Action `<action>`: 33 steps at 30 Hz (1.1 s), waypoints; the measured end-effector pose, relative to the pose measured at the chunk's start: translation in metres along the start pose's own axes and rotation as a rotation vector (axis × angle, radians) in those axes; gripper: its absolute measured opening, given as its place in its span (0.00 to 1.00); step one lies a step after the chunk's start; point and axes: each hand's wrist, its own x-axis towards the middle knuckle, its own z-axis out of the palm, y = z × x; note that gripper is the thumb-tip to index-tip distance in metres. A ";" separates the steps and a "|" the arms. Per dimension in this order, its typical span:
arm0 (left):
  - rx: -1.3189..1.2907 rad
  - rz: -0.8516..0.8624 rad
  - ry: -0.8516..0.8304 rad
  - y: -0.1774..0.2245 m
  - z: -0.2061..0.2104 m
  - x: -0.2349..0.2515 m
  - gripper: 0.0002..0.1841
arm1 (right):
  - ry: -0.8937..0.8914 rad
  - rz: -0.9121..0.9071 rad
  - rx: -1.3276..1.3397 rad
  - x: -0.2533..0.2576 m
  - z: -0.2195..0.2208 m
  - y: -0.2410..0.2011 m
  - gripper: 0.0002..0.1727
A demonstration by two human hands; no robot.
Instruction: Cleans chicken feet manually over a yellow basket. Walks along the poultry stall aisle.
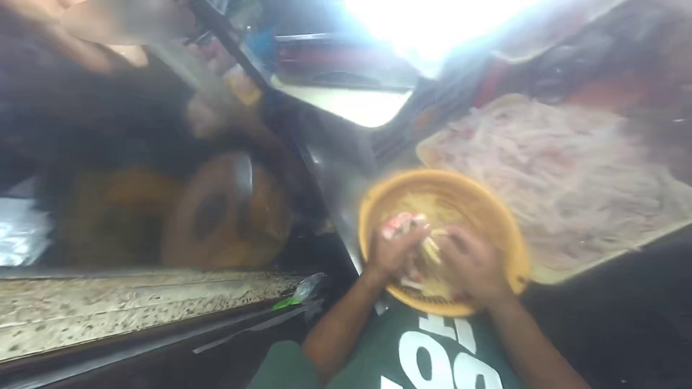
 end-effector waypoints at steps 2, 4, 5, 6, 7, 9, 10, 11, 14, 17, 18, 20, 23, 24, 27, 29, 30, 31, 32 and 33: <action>-0.068 -0.068 0.031 0.010 -0.005 -0.001 0.09 | -0.084 -0.033 0.033 0.002 0.003 0.001 0.16; -0.061 -0.104 -0.017 0.014 -0.006 -0.007 0.09 | -0.099 -0.035 0.005 0.001 0.008 0.000 0.17; -0.069 -0.116 -0.038 0.013 -0.005 -0.010 0.09 | -0.085 -0.049 -0.015 0.000 0.008 -0.001 0.15; -0.083 -0.119 -0.040 0.011 -0.001 -0.012 0.09 | -0.069 -0.098 -0.060 0.000 0.008 -0.003 0.12; -0.078 -0.116 -0.013 0.010 0.003 -0.012 0.08 | -0.063 -0.159 -0.123 0.001 0.007 -0.005 0.11; -0.039 -0.091 0.093 0.005 0.007 -0.011 0.07 | -0.113 -0.237 -0.278 0.002 0.007 -0.006 0.11; -0.032 -0.066 0.153 0.001 0.008 -0.008 0.06 | -0.160 -0.256 -0.356 0.001 0.007 -0.004 0.11; -0.037 -0.038 0.204 -0.002 0.008 -0.004 0.04 | -0.208 -0.267 -0.420 -0.002 0.006 -0.003 0.12; -0.087 -0.006 0.326 -0.001 0.000 0.008 0.05 | -0.342 -0.308 -0.469 -0.013 0.000 0.000 0.15; -0.171 0.018 0.313 0.001 -0.015 0.021 0.03 | -0.390 -0.246 -0.402 -0.018 -0.019 0.000 0.14; -0.192 0.043 0.272 0.001 -0.020 0.022 0.04 | -0.333 -0.187 -0.341 -0.016 -0.025 0.000 0.13; -0.216 0.074 0.151 0.001 -0.025 0.021 0.04 | -0.184 -0.036 -0.211 -0.009 -0.030 -0.001 0.12; -0.234 0.069 -0.031 -0.007 -0.016 0.014 0.10 | -0.190 0.105 -0.161 0.001 -0.020 -0.008 0.20; -0.227 0.068 -0.069 -0.010 -0.012 0.011 0.12 | -0.231 0.100 -0.189 0.002 -0.013 -0.010 0.19; -0.152 0.095 -0.066 -0.015 -0.004 0.011 0.14 | -0.308 0.041 -0.415 0.002 0.001 -0.012 0.24; -0.009 0.138 -0.020 -0.014 -0.004 0.013 0.13 | -0.338 0.036 -0.524 -0.001 0.005 -0.009 0.28; 0.032 0.154 0.016 -0.012 -0.004 0.014 0.13 | -0.342 0.032 -0.529 -0.003 0.006 -0.008 0.28; 0.041 0.164 0.060 -0.011 -0.003 0.016 0.12 | -0.331 0.017 -0.518 -0.004 0.006 -0.007 0.27; 0.019 0.160 0.120 -0.010 -0.002 0.017 0.13 | -0.305 -0.010 -0.514 -0.005 0.007 -0.007 0.25; -0.027 0.140 0.190 -0.010 0.001 0.017 0.14 | -0.279 -0.042 -0.525 -0.006 0.007 -0.007 0.24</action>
